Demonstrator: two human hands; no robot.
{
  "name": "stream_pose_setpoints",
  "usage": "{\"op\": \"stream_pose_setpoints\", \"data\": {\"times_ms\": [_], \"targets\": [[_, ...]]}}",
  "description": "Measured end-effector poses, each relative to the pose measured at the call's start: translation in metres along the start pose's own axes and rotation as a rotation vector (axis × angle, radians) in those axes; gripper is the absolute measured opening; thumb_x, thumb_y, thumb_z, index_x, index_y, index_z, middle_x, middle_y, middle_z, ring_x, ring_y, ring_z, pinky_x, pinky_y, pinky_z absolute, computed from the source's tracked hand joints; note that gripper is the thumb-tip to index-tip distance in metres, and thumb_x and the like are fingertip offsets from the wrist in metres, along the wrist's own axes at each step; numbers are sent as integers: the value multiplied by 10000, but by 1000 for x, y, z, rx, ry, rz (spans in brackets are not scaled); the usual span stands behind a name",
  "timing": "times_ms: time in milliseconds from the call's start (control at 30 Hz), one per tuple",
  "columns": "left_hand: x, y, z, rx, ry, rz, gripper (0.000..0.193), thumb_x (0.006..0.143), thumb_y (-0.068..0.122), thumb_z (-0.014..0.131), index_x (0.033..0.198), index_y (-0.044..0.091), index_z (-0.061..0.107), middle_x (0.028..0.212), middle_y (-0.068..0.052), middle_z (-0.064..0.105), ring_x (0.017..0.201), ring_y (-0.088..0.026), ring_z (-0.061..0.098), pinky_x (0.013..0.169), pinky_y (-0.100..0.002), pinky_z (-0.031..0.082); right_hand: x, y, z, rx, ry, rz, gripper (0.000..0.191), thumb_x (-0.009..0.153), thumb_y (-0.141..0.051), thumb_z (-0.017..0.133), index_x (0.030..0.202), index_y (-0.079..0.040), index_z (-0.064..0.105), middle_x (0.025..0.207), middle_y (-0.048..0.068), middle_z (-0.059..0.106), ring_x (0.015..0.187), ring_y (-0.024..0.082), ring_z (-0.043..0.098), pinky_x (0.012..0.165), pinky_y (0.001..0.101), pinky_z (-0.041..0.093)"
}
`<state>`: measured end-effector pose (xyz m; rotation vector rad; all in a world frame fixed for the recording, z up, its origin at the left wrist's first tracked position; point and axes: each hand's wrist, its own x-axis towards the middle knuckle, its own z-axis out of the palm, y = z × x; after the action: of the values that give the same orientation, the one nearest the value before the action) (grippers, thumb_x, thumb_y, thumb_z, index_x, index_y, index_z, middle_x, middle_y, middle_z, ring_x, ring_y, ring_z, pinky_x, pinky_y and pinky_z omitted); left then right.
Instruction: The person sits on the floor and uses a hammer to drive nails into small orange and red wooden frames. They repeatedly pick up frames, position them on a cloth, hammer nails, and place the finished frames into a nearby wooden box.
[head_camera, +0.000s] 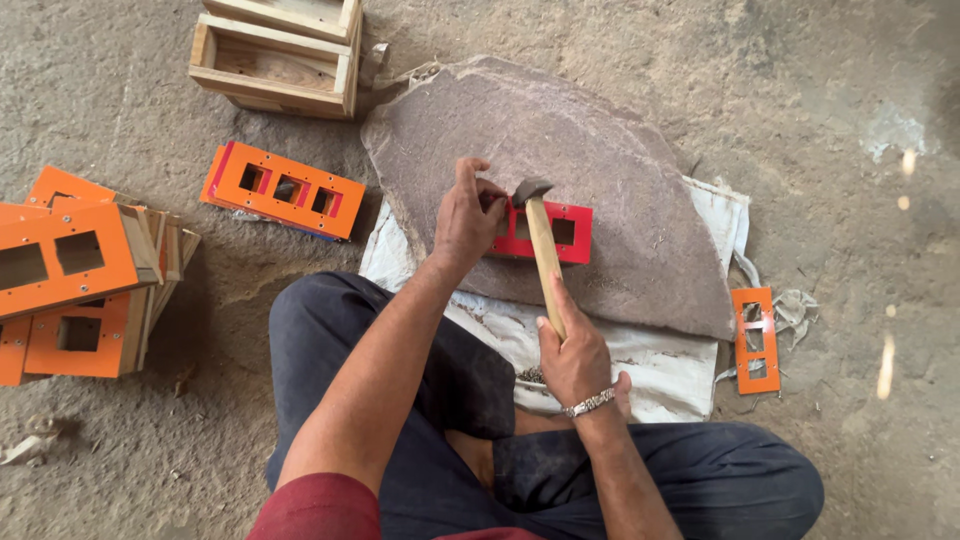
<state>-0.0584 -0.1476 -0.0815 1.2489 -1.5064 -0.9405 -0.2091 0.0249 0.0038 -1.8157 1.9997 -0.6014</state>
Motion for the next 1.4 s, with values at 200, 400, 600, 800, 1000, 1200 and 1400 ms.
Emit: {"op": "stream_pose_setpoints", "data": {"times_ms": [200,400,600,800,1000,1200,1400], "targets": [[-1,-8,3,-22,1,13,522,870,-46,657,1278,47,345,924,-122,668,785,-239,685,691,-380,568,7,-28,-48,327,63,-16,617,968,-76,626,1548,-113,419,1064,159,744,712,160,727,519,302,574],[-1,-18,10,29,143,158,353,928,-113,453,1214,41,314,1027,-130,478,845,-234,541,739,-412,524,-3,-48,-136,340,832,-541,484,1076,-32,622,1534,-24,466,1085,144,675,803,176,606,663,304,519],[0,-17,11,-81,144,63,247,992,-86,474,1162,50,356,973,-138,475,823,-274,507,760,-434,512,1,-34,-28,-29,497,-315,614,974,-122,662,1554,-120,459,1029,218,703,846,308,682,717,406,552],[1,-23,13,78,217,364,473,919,-83,493,1319,-63,242,975,-212,448,834,-415,488,781,-500,462,-4,4,-14,-116,61,175,673,939,-173,676,1572,-166,448,1064,266,713,909,392,733,765,460,579],[-2,-3,0,36,28,142,329,970,-19,547,1284,56,479,1131,-201,578,1021,-373,637,921,-435,548,-40,19,-40,133,219,106,660,925,-134,676,1541,-69,447,1262,236,703,908,266,748,750,363,580],[6,55,-21,494,-582,306,939,659,364,900,1379,9,413,1266,-257,581,1214,-427,553,1062,-520,384,-50,43,-35,266,214,141,722,932,-78,690,1589,-73,391,1140,205,680,821,221,672,652,326,552],[-17,78,-23,600,-313,-339,800,782,411,848,1410,76,484,1332,-146,628,1255,-312,598,1129,-454,443,-49,50,-32,566,93,635,820,879,-68,664,1610,-193,314,660,35,613,444,93,526,346,273,445]]}}
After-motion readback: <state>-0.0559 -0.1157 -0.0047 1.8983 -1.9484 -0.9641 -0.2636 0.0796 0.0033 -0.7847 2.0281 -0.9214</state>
